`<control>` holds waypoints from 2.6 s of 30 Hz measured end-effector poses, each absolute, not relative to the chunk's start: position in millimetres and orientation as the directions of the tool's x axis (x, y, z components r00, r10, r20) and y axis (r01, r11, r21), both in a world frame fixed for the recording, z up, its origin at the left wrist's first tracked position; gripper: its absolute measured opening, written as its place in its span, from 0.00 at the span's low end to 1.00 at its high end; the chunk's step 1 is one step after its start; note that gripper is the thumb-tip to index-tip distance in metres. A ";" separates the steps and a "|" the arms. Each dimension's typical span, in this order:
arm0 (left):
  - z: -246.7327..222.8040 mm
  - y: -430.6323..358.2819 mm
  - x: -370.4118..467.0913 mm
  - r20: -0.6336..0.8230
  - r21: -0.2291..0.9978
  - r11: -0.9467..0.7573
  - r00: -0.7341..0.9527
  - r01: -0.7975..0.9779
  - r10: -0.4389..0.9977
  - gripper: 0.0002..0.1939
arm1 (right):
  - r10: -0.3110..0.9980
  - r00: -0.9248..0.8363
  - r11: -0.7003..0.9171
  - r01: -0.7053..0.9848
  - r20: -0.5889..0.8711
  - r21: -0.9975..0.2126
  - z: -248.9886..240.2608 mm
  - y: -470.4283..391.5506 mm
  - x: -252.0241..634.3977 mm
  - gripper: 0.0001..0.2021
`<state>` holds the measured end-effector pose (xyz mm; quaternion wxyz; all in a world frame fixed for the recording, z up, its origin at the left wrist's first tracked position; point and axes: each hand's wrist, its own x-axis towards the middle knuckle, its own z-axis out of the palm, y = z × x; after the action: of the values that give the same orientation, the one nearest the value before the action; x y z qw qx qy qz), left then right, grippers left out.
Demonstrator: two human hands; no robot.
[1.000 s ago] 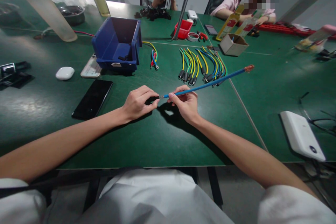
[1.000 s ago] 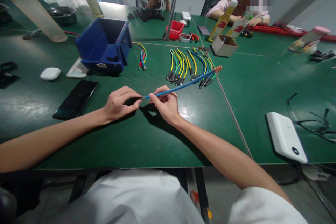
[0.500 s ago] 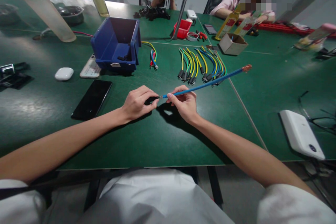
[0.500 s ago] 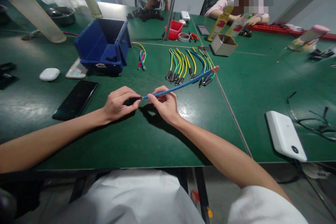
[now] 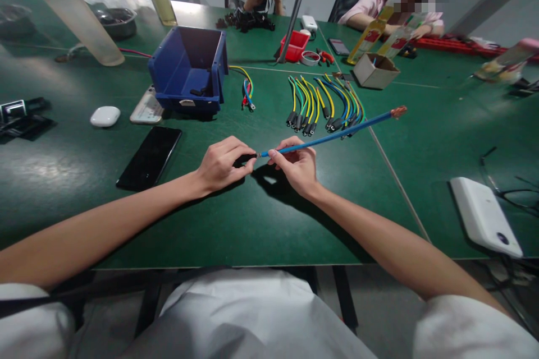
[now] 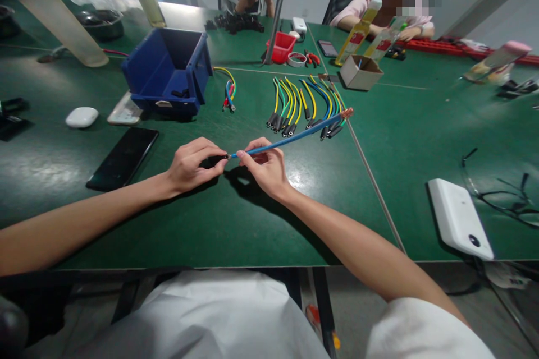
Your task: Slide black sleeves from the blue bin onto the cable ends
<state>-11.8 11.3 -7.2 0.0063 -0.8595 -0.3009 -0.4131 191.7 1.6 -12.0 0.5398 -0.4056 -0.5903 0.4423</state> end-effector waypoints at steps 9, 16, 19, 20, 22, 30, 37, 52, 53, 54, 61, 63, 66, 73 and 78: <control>-8.8 12.1 -11.3 0.724 0.221 -0.820 0.474 0.528 0.501 0.06 | 0.953 -0.105 0.287 0.008 0.284 -0.958 -12.2 2.1 192.6 0.14; -9.3 11.6 -12.0 0.718 0.234 -0.817 0.473 0.527 0.510 0.07 | 0.956 -0.106 0.278 0.031 0.273 -0.960 -11.0 1.4 192.5 0.15; -9.1 11.7 -12.1 0.719 0.235 -0.819 0.473 0.523 0.509 0.07 | 0.956 -0.107 0.277 0.032 0.272 -0.960 -10.9 1.3 192.3 0.15; -9.1 11.7 -12.2 0.721 0.232 -0.821 0.474 0.521 0.505 0.07 | 0.956 -0.109 0.278 0.032 0.273 -0.960 -10.9 1.2 192.2 0.15; -9.0 11.7 -12.3 0.724 0.226 -0.826 0.478 0.516 0.497 0.07 | 0.955 -0.112 0.279 0.034 0.274 -0.960 -10.8 1.2 192.2 0.15; -8.3 11.0 -12.1 0.713 0.227 -0.816 0.480 0.531 0.511 0.07 | 0.961 -0.105 0.264 0.058 0.257 -0.963 -11.2 1.7 191.7 0.16; -7.8 11.1 -11.4 0.717 0.223 -0.822 0.483 0.525 0.503 0.06 | 0.948 -0.127 0.295 0.003 0.292 -0.956 -12.9 2.4 192.4 0.13; -7.0 10.3 -10.9 0.724 0.222 -0.831 0.485 0.510 0.491 0.07 | 0.963 -0.120 0.249 0.057 0.241 -0.967 -12.4 2.3 191.7 0.16; -6.9 10.1 -10.9 0.720 0.225 -0.830 0.487 0.511 0.495 0.07 | 0.964 -0.121 0.246 0.062 0.238 -0.967 -12.3 2.2 191.8 0.16; -6.9 10.0 -10.9 0.717 0.227 -0.829 0.488 0.512 0.498 0.07 | 0.964 -0.122 0.245 0.066 0.236 -0.967 -12.1 2.2 191.8 0.16; -7.7 10.0 -11.2 0.725 0.224 -0.840 0.491 0.495 0.482 0.07 | 0.961 -0.134 0.251 0.049 0.243 -0.967 -12.0 1.7 191.7 0.15; -7.8 10.0 -11.2 0.723 0.227 -0.839 0.492 0.494 0.485 0.07 | 0.961 -0.138 0.249 0.048 0.241 -0.967 -12.0 1.8 191.6 0.15; -7.8 10.1 -11.0 0.716 0.231 -0.835 0.494 0.499 0.493 0.07 | 0.963 -0.140 0.239 0.058 0.229 -0.969 -11.8 1.9 191.6 0.16; -8.4 10.6 -11.2 0.715 0.232 -0.841 0.500 0.490 0.488 0.07 | 0.964 -0.145 0.236 0.065 0.224 -0.970 -11.8 1.8 192.1 0.16; -8.7 10.9 -11.1 0.729 0.222 -0.855 0.503 0.469 0.465 0.08 | 0.960 -0.159 0.237 0.030 0.230 -0.971 -11.9 1.6 192.2 0.17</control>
<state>-11.1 10.9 -8.7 0.0022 -0.8668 -0.2692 -0.4197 192.2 1.6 -11.9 0.5030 -0.4093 -0.6046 0.4625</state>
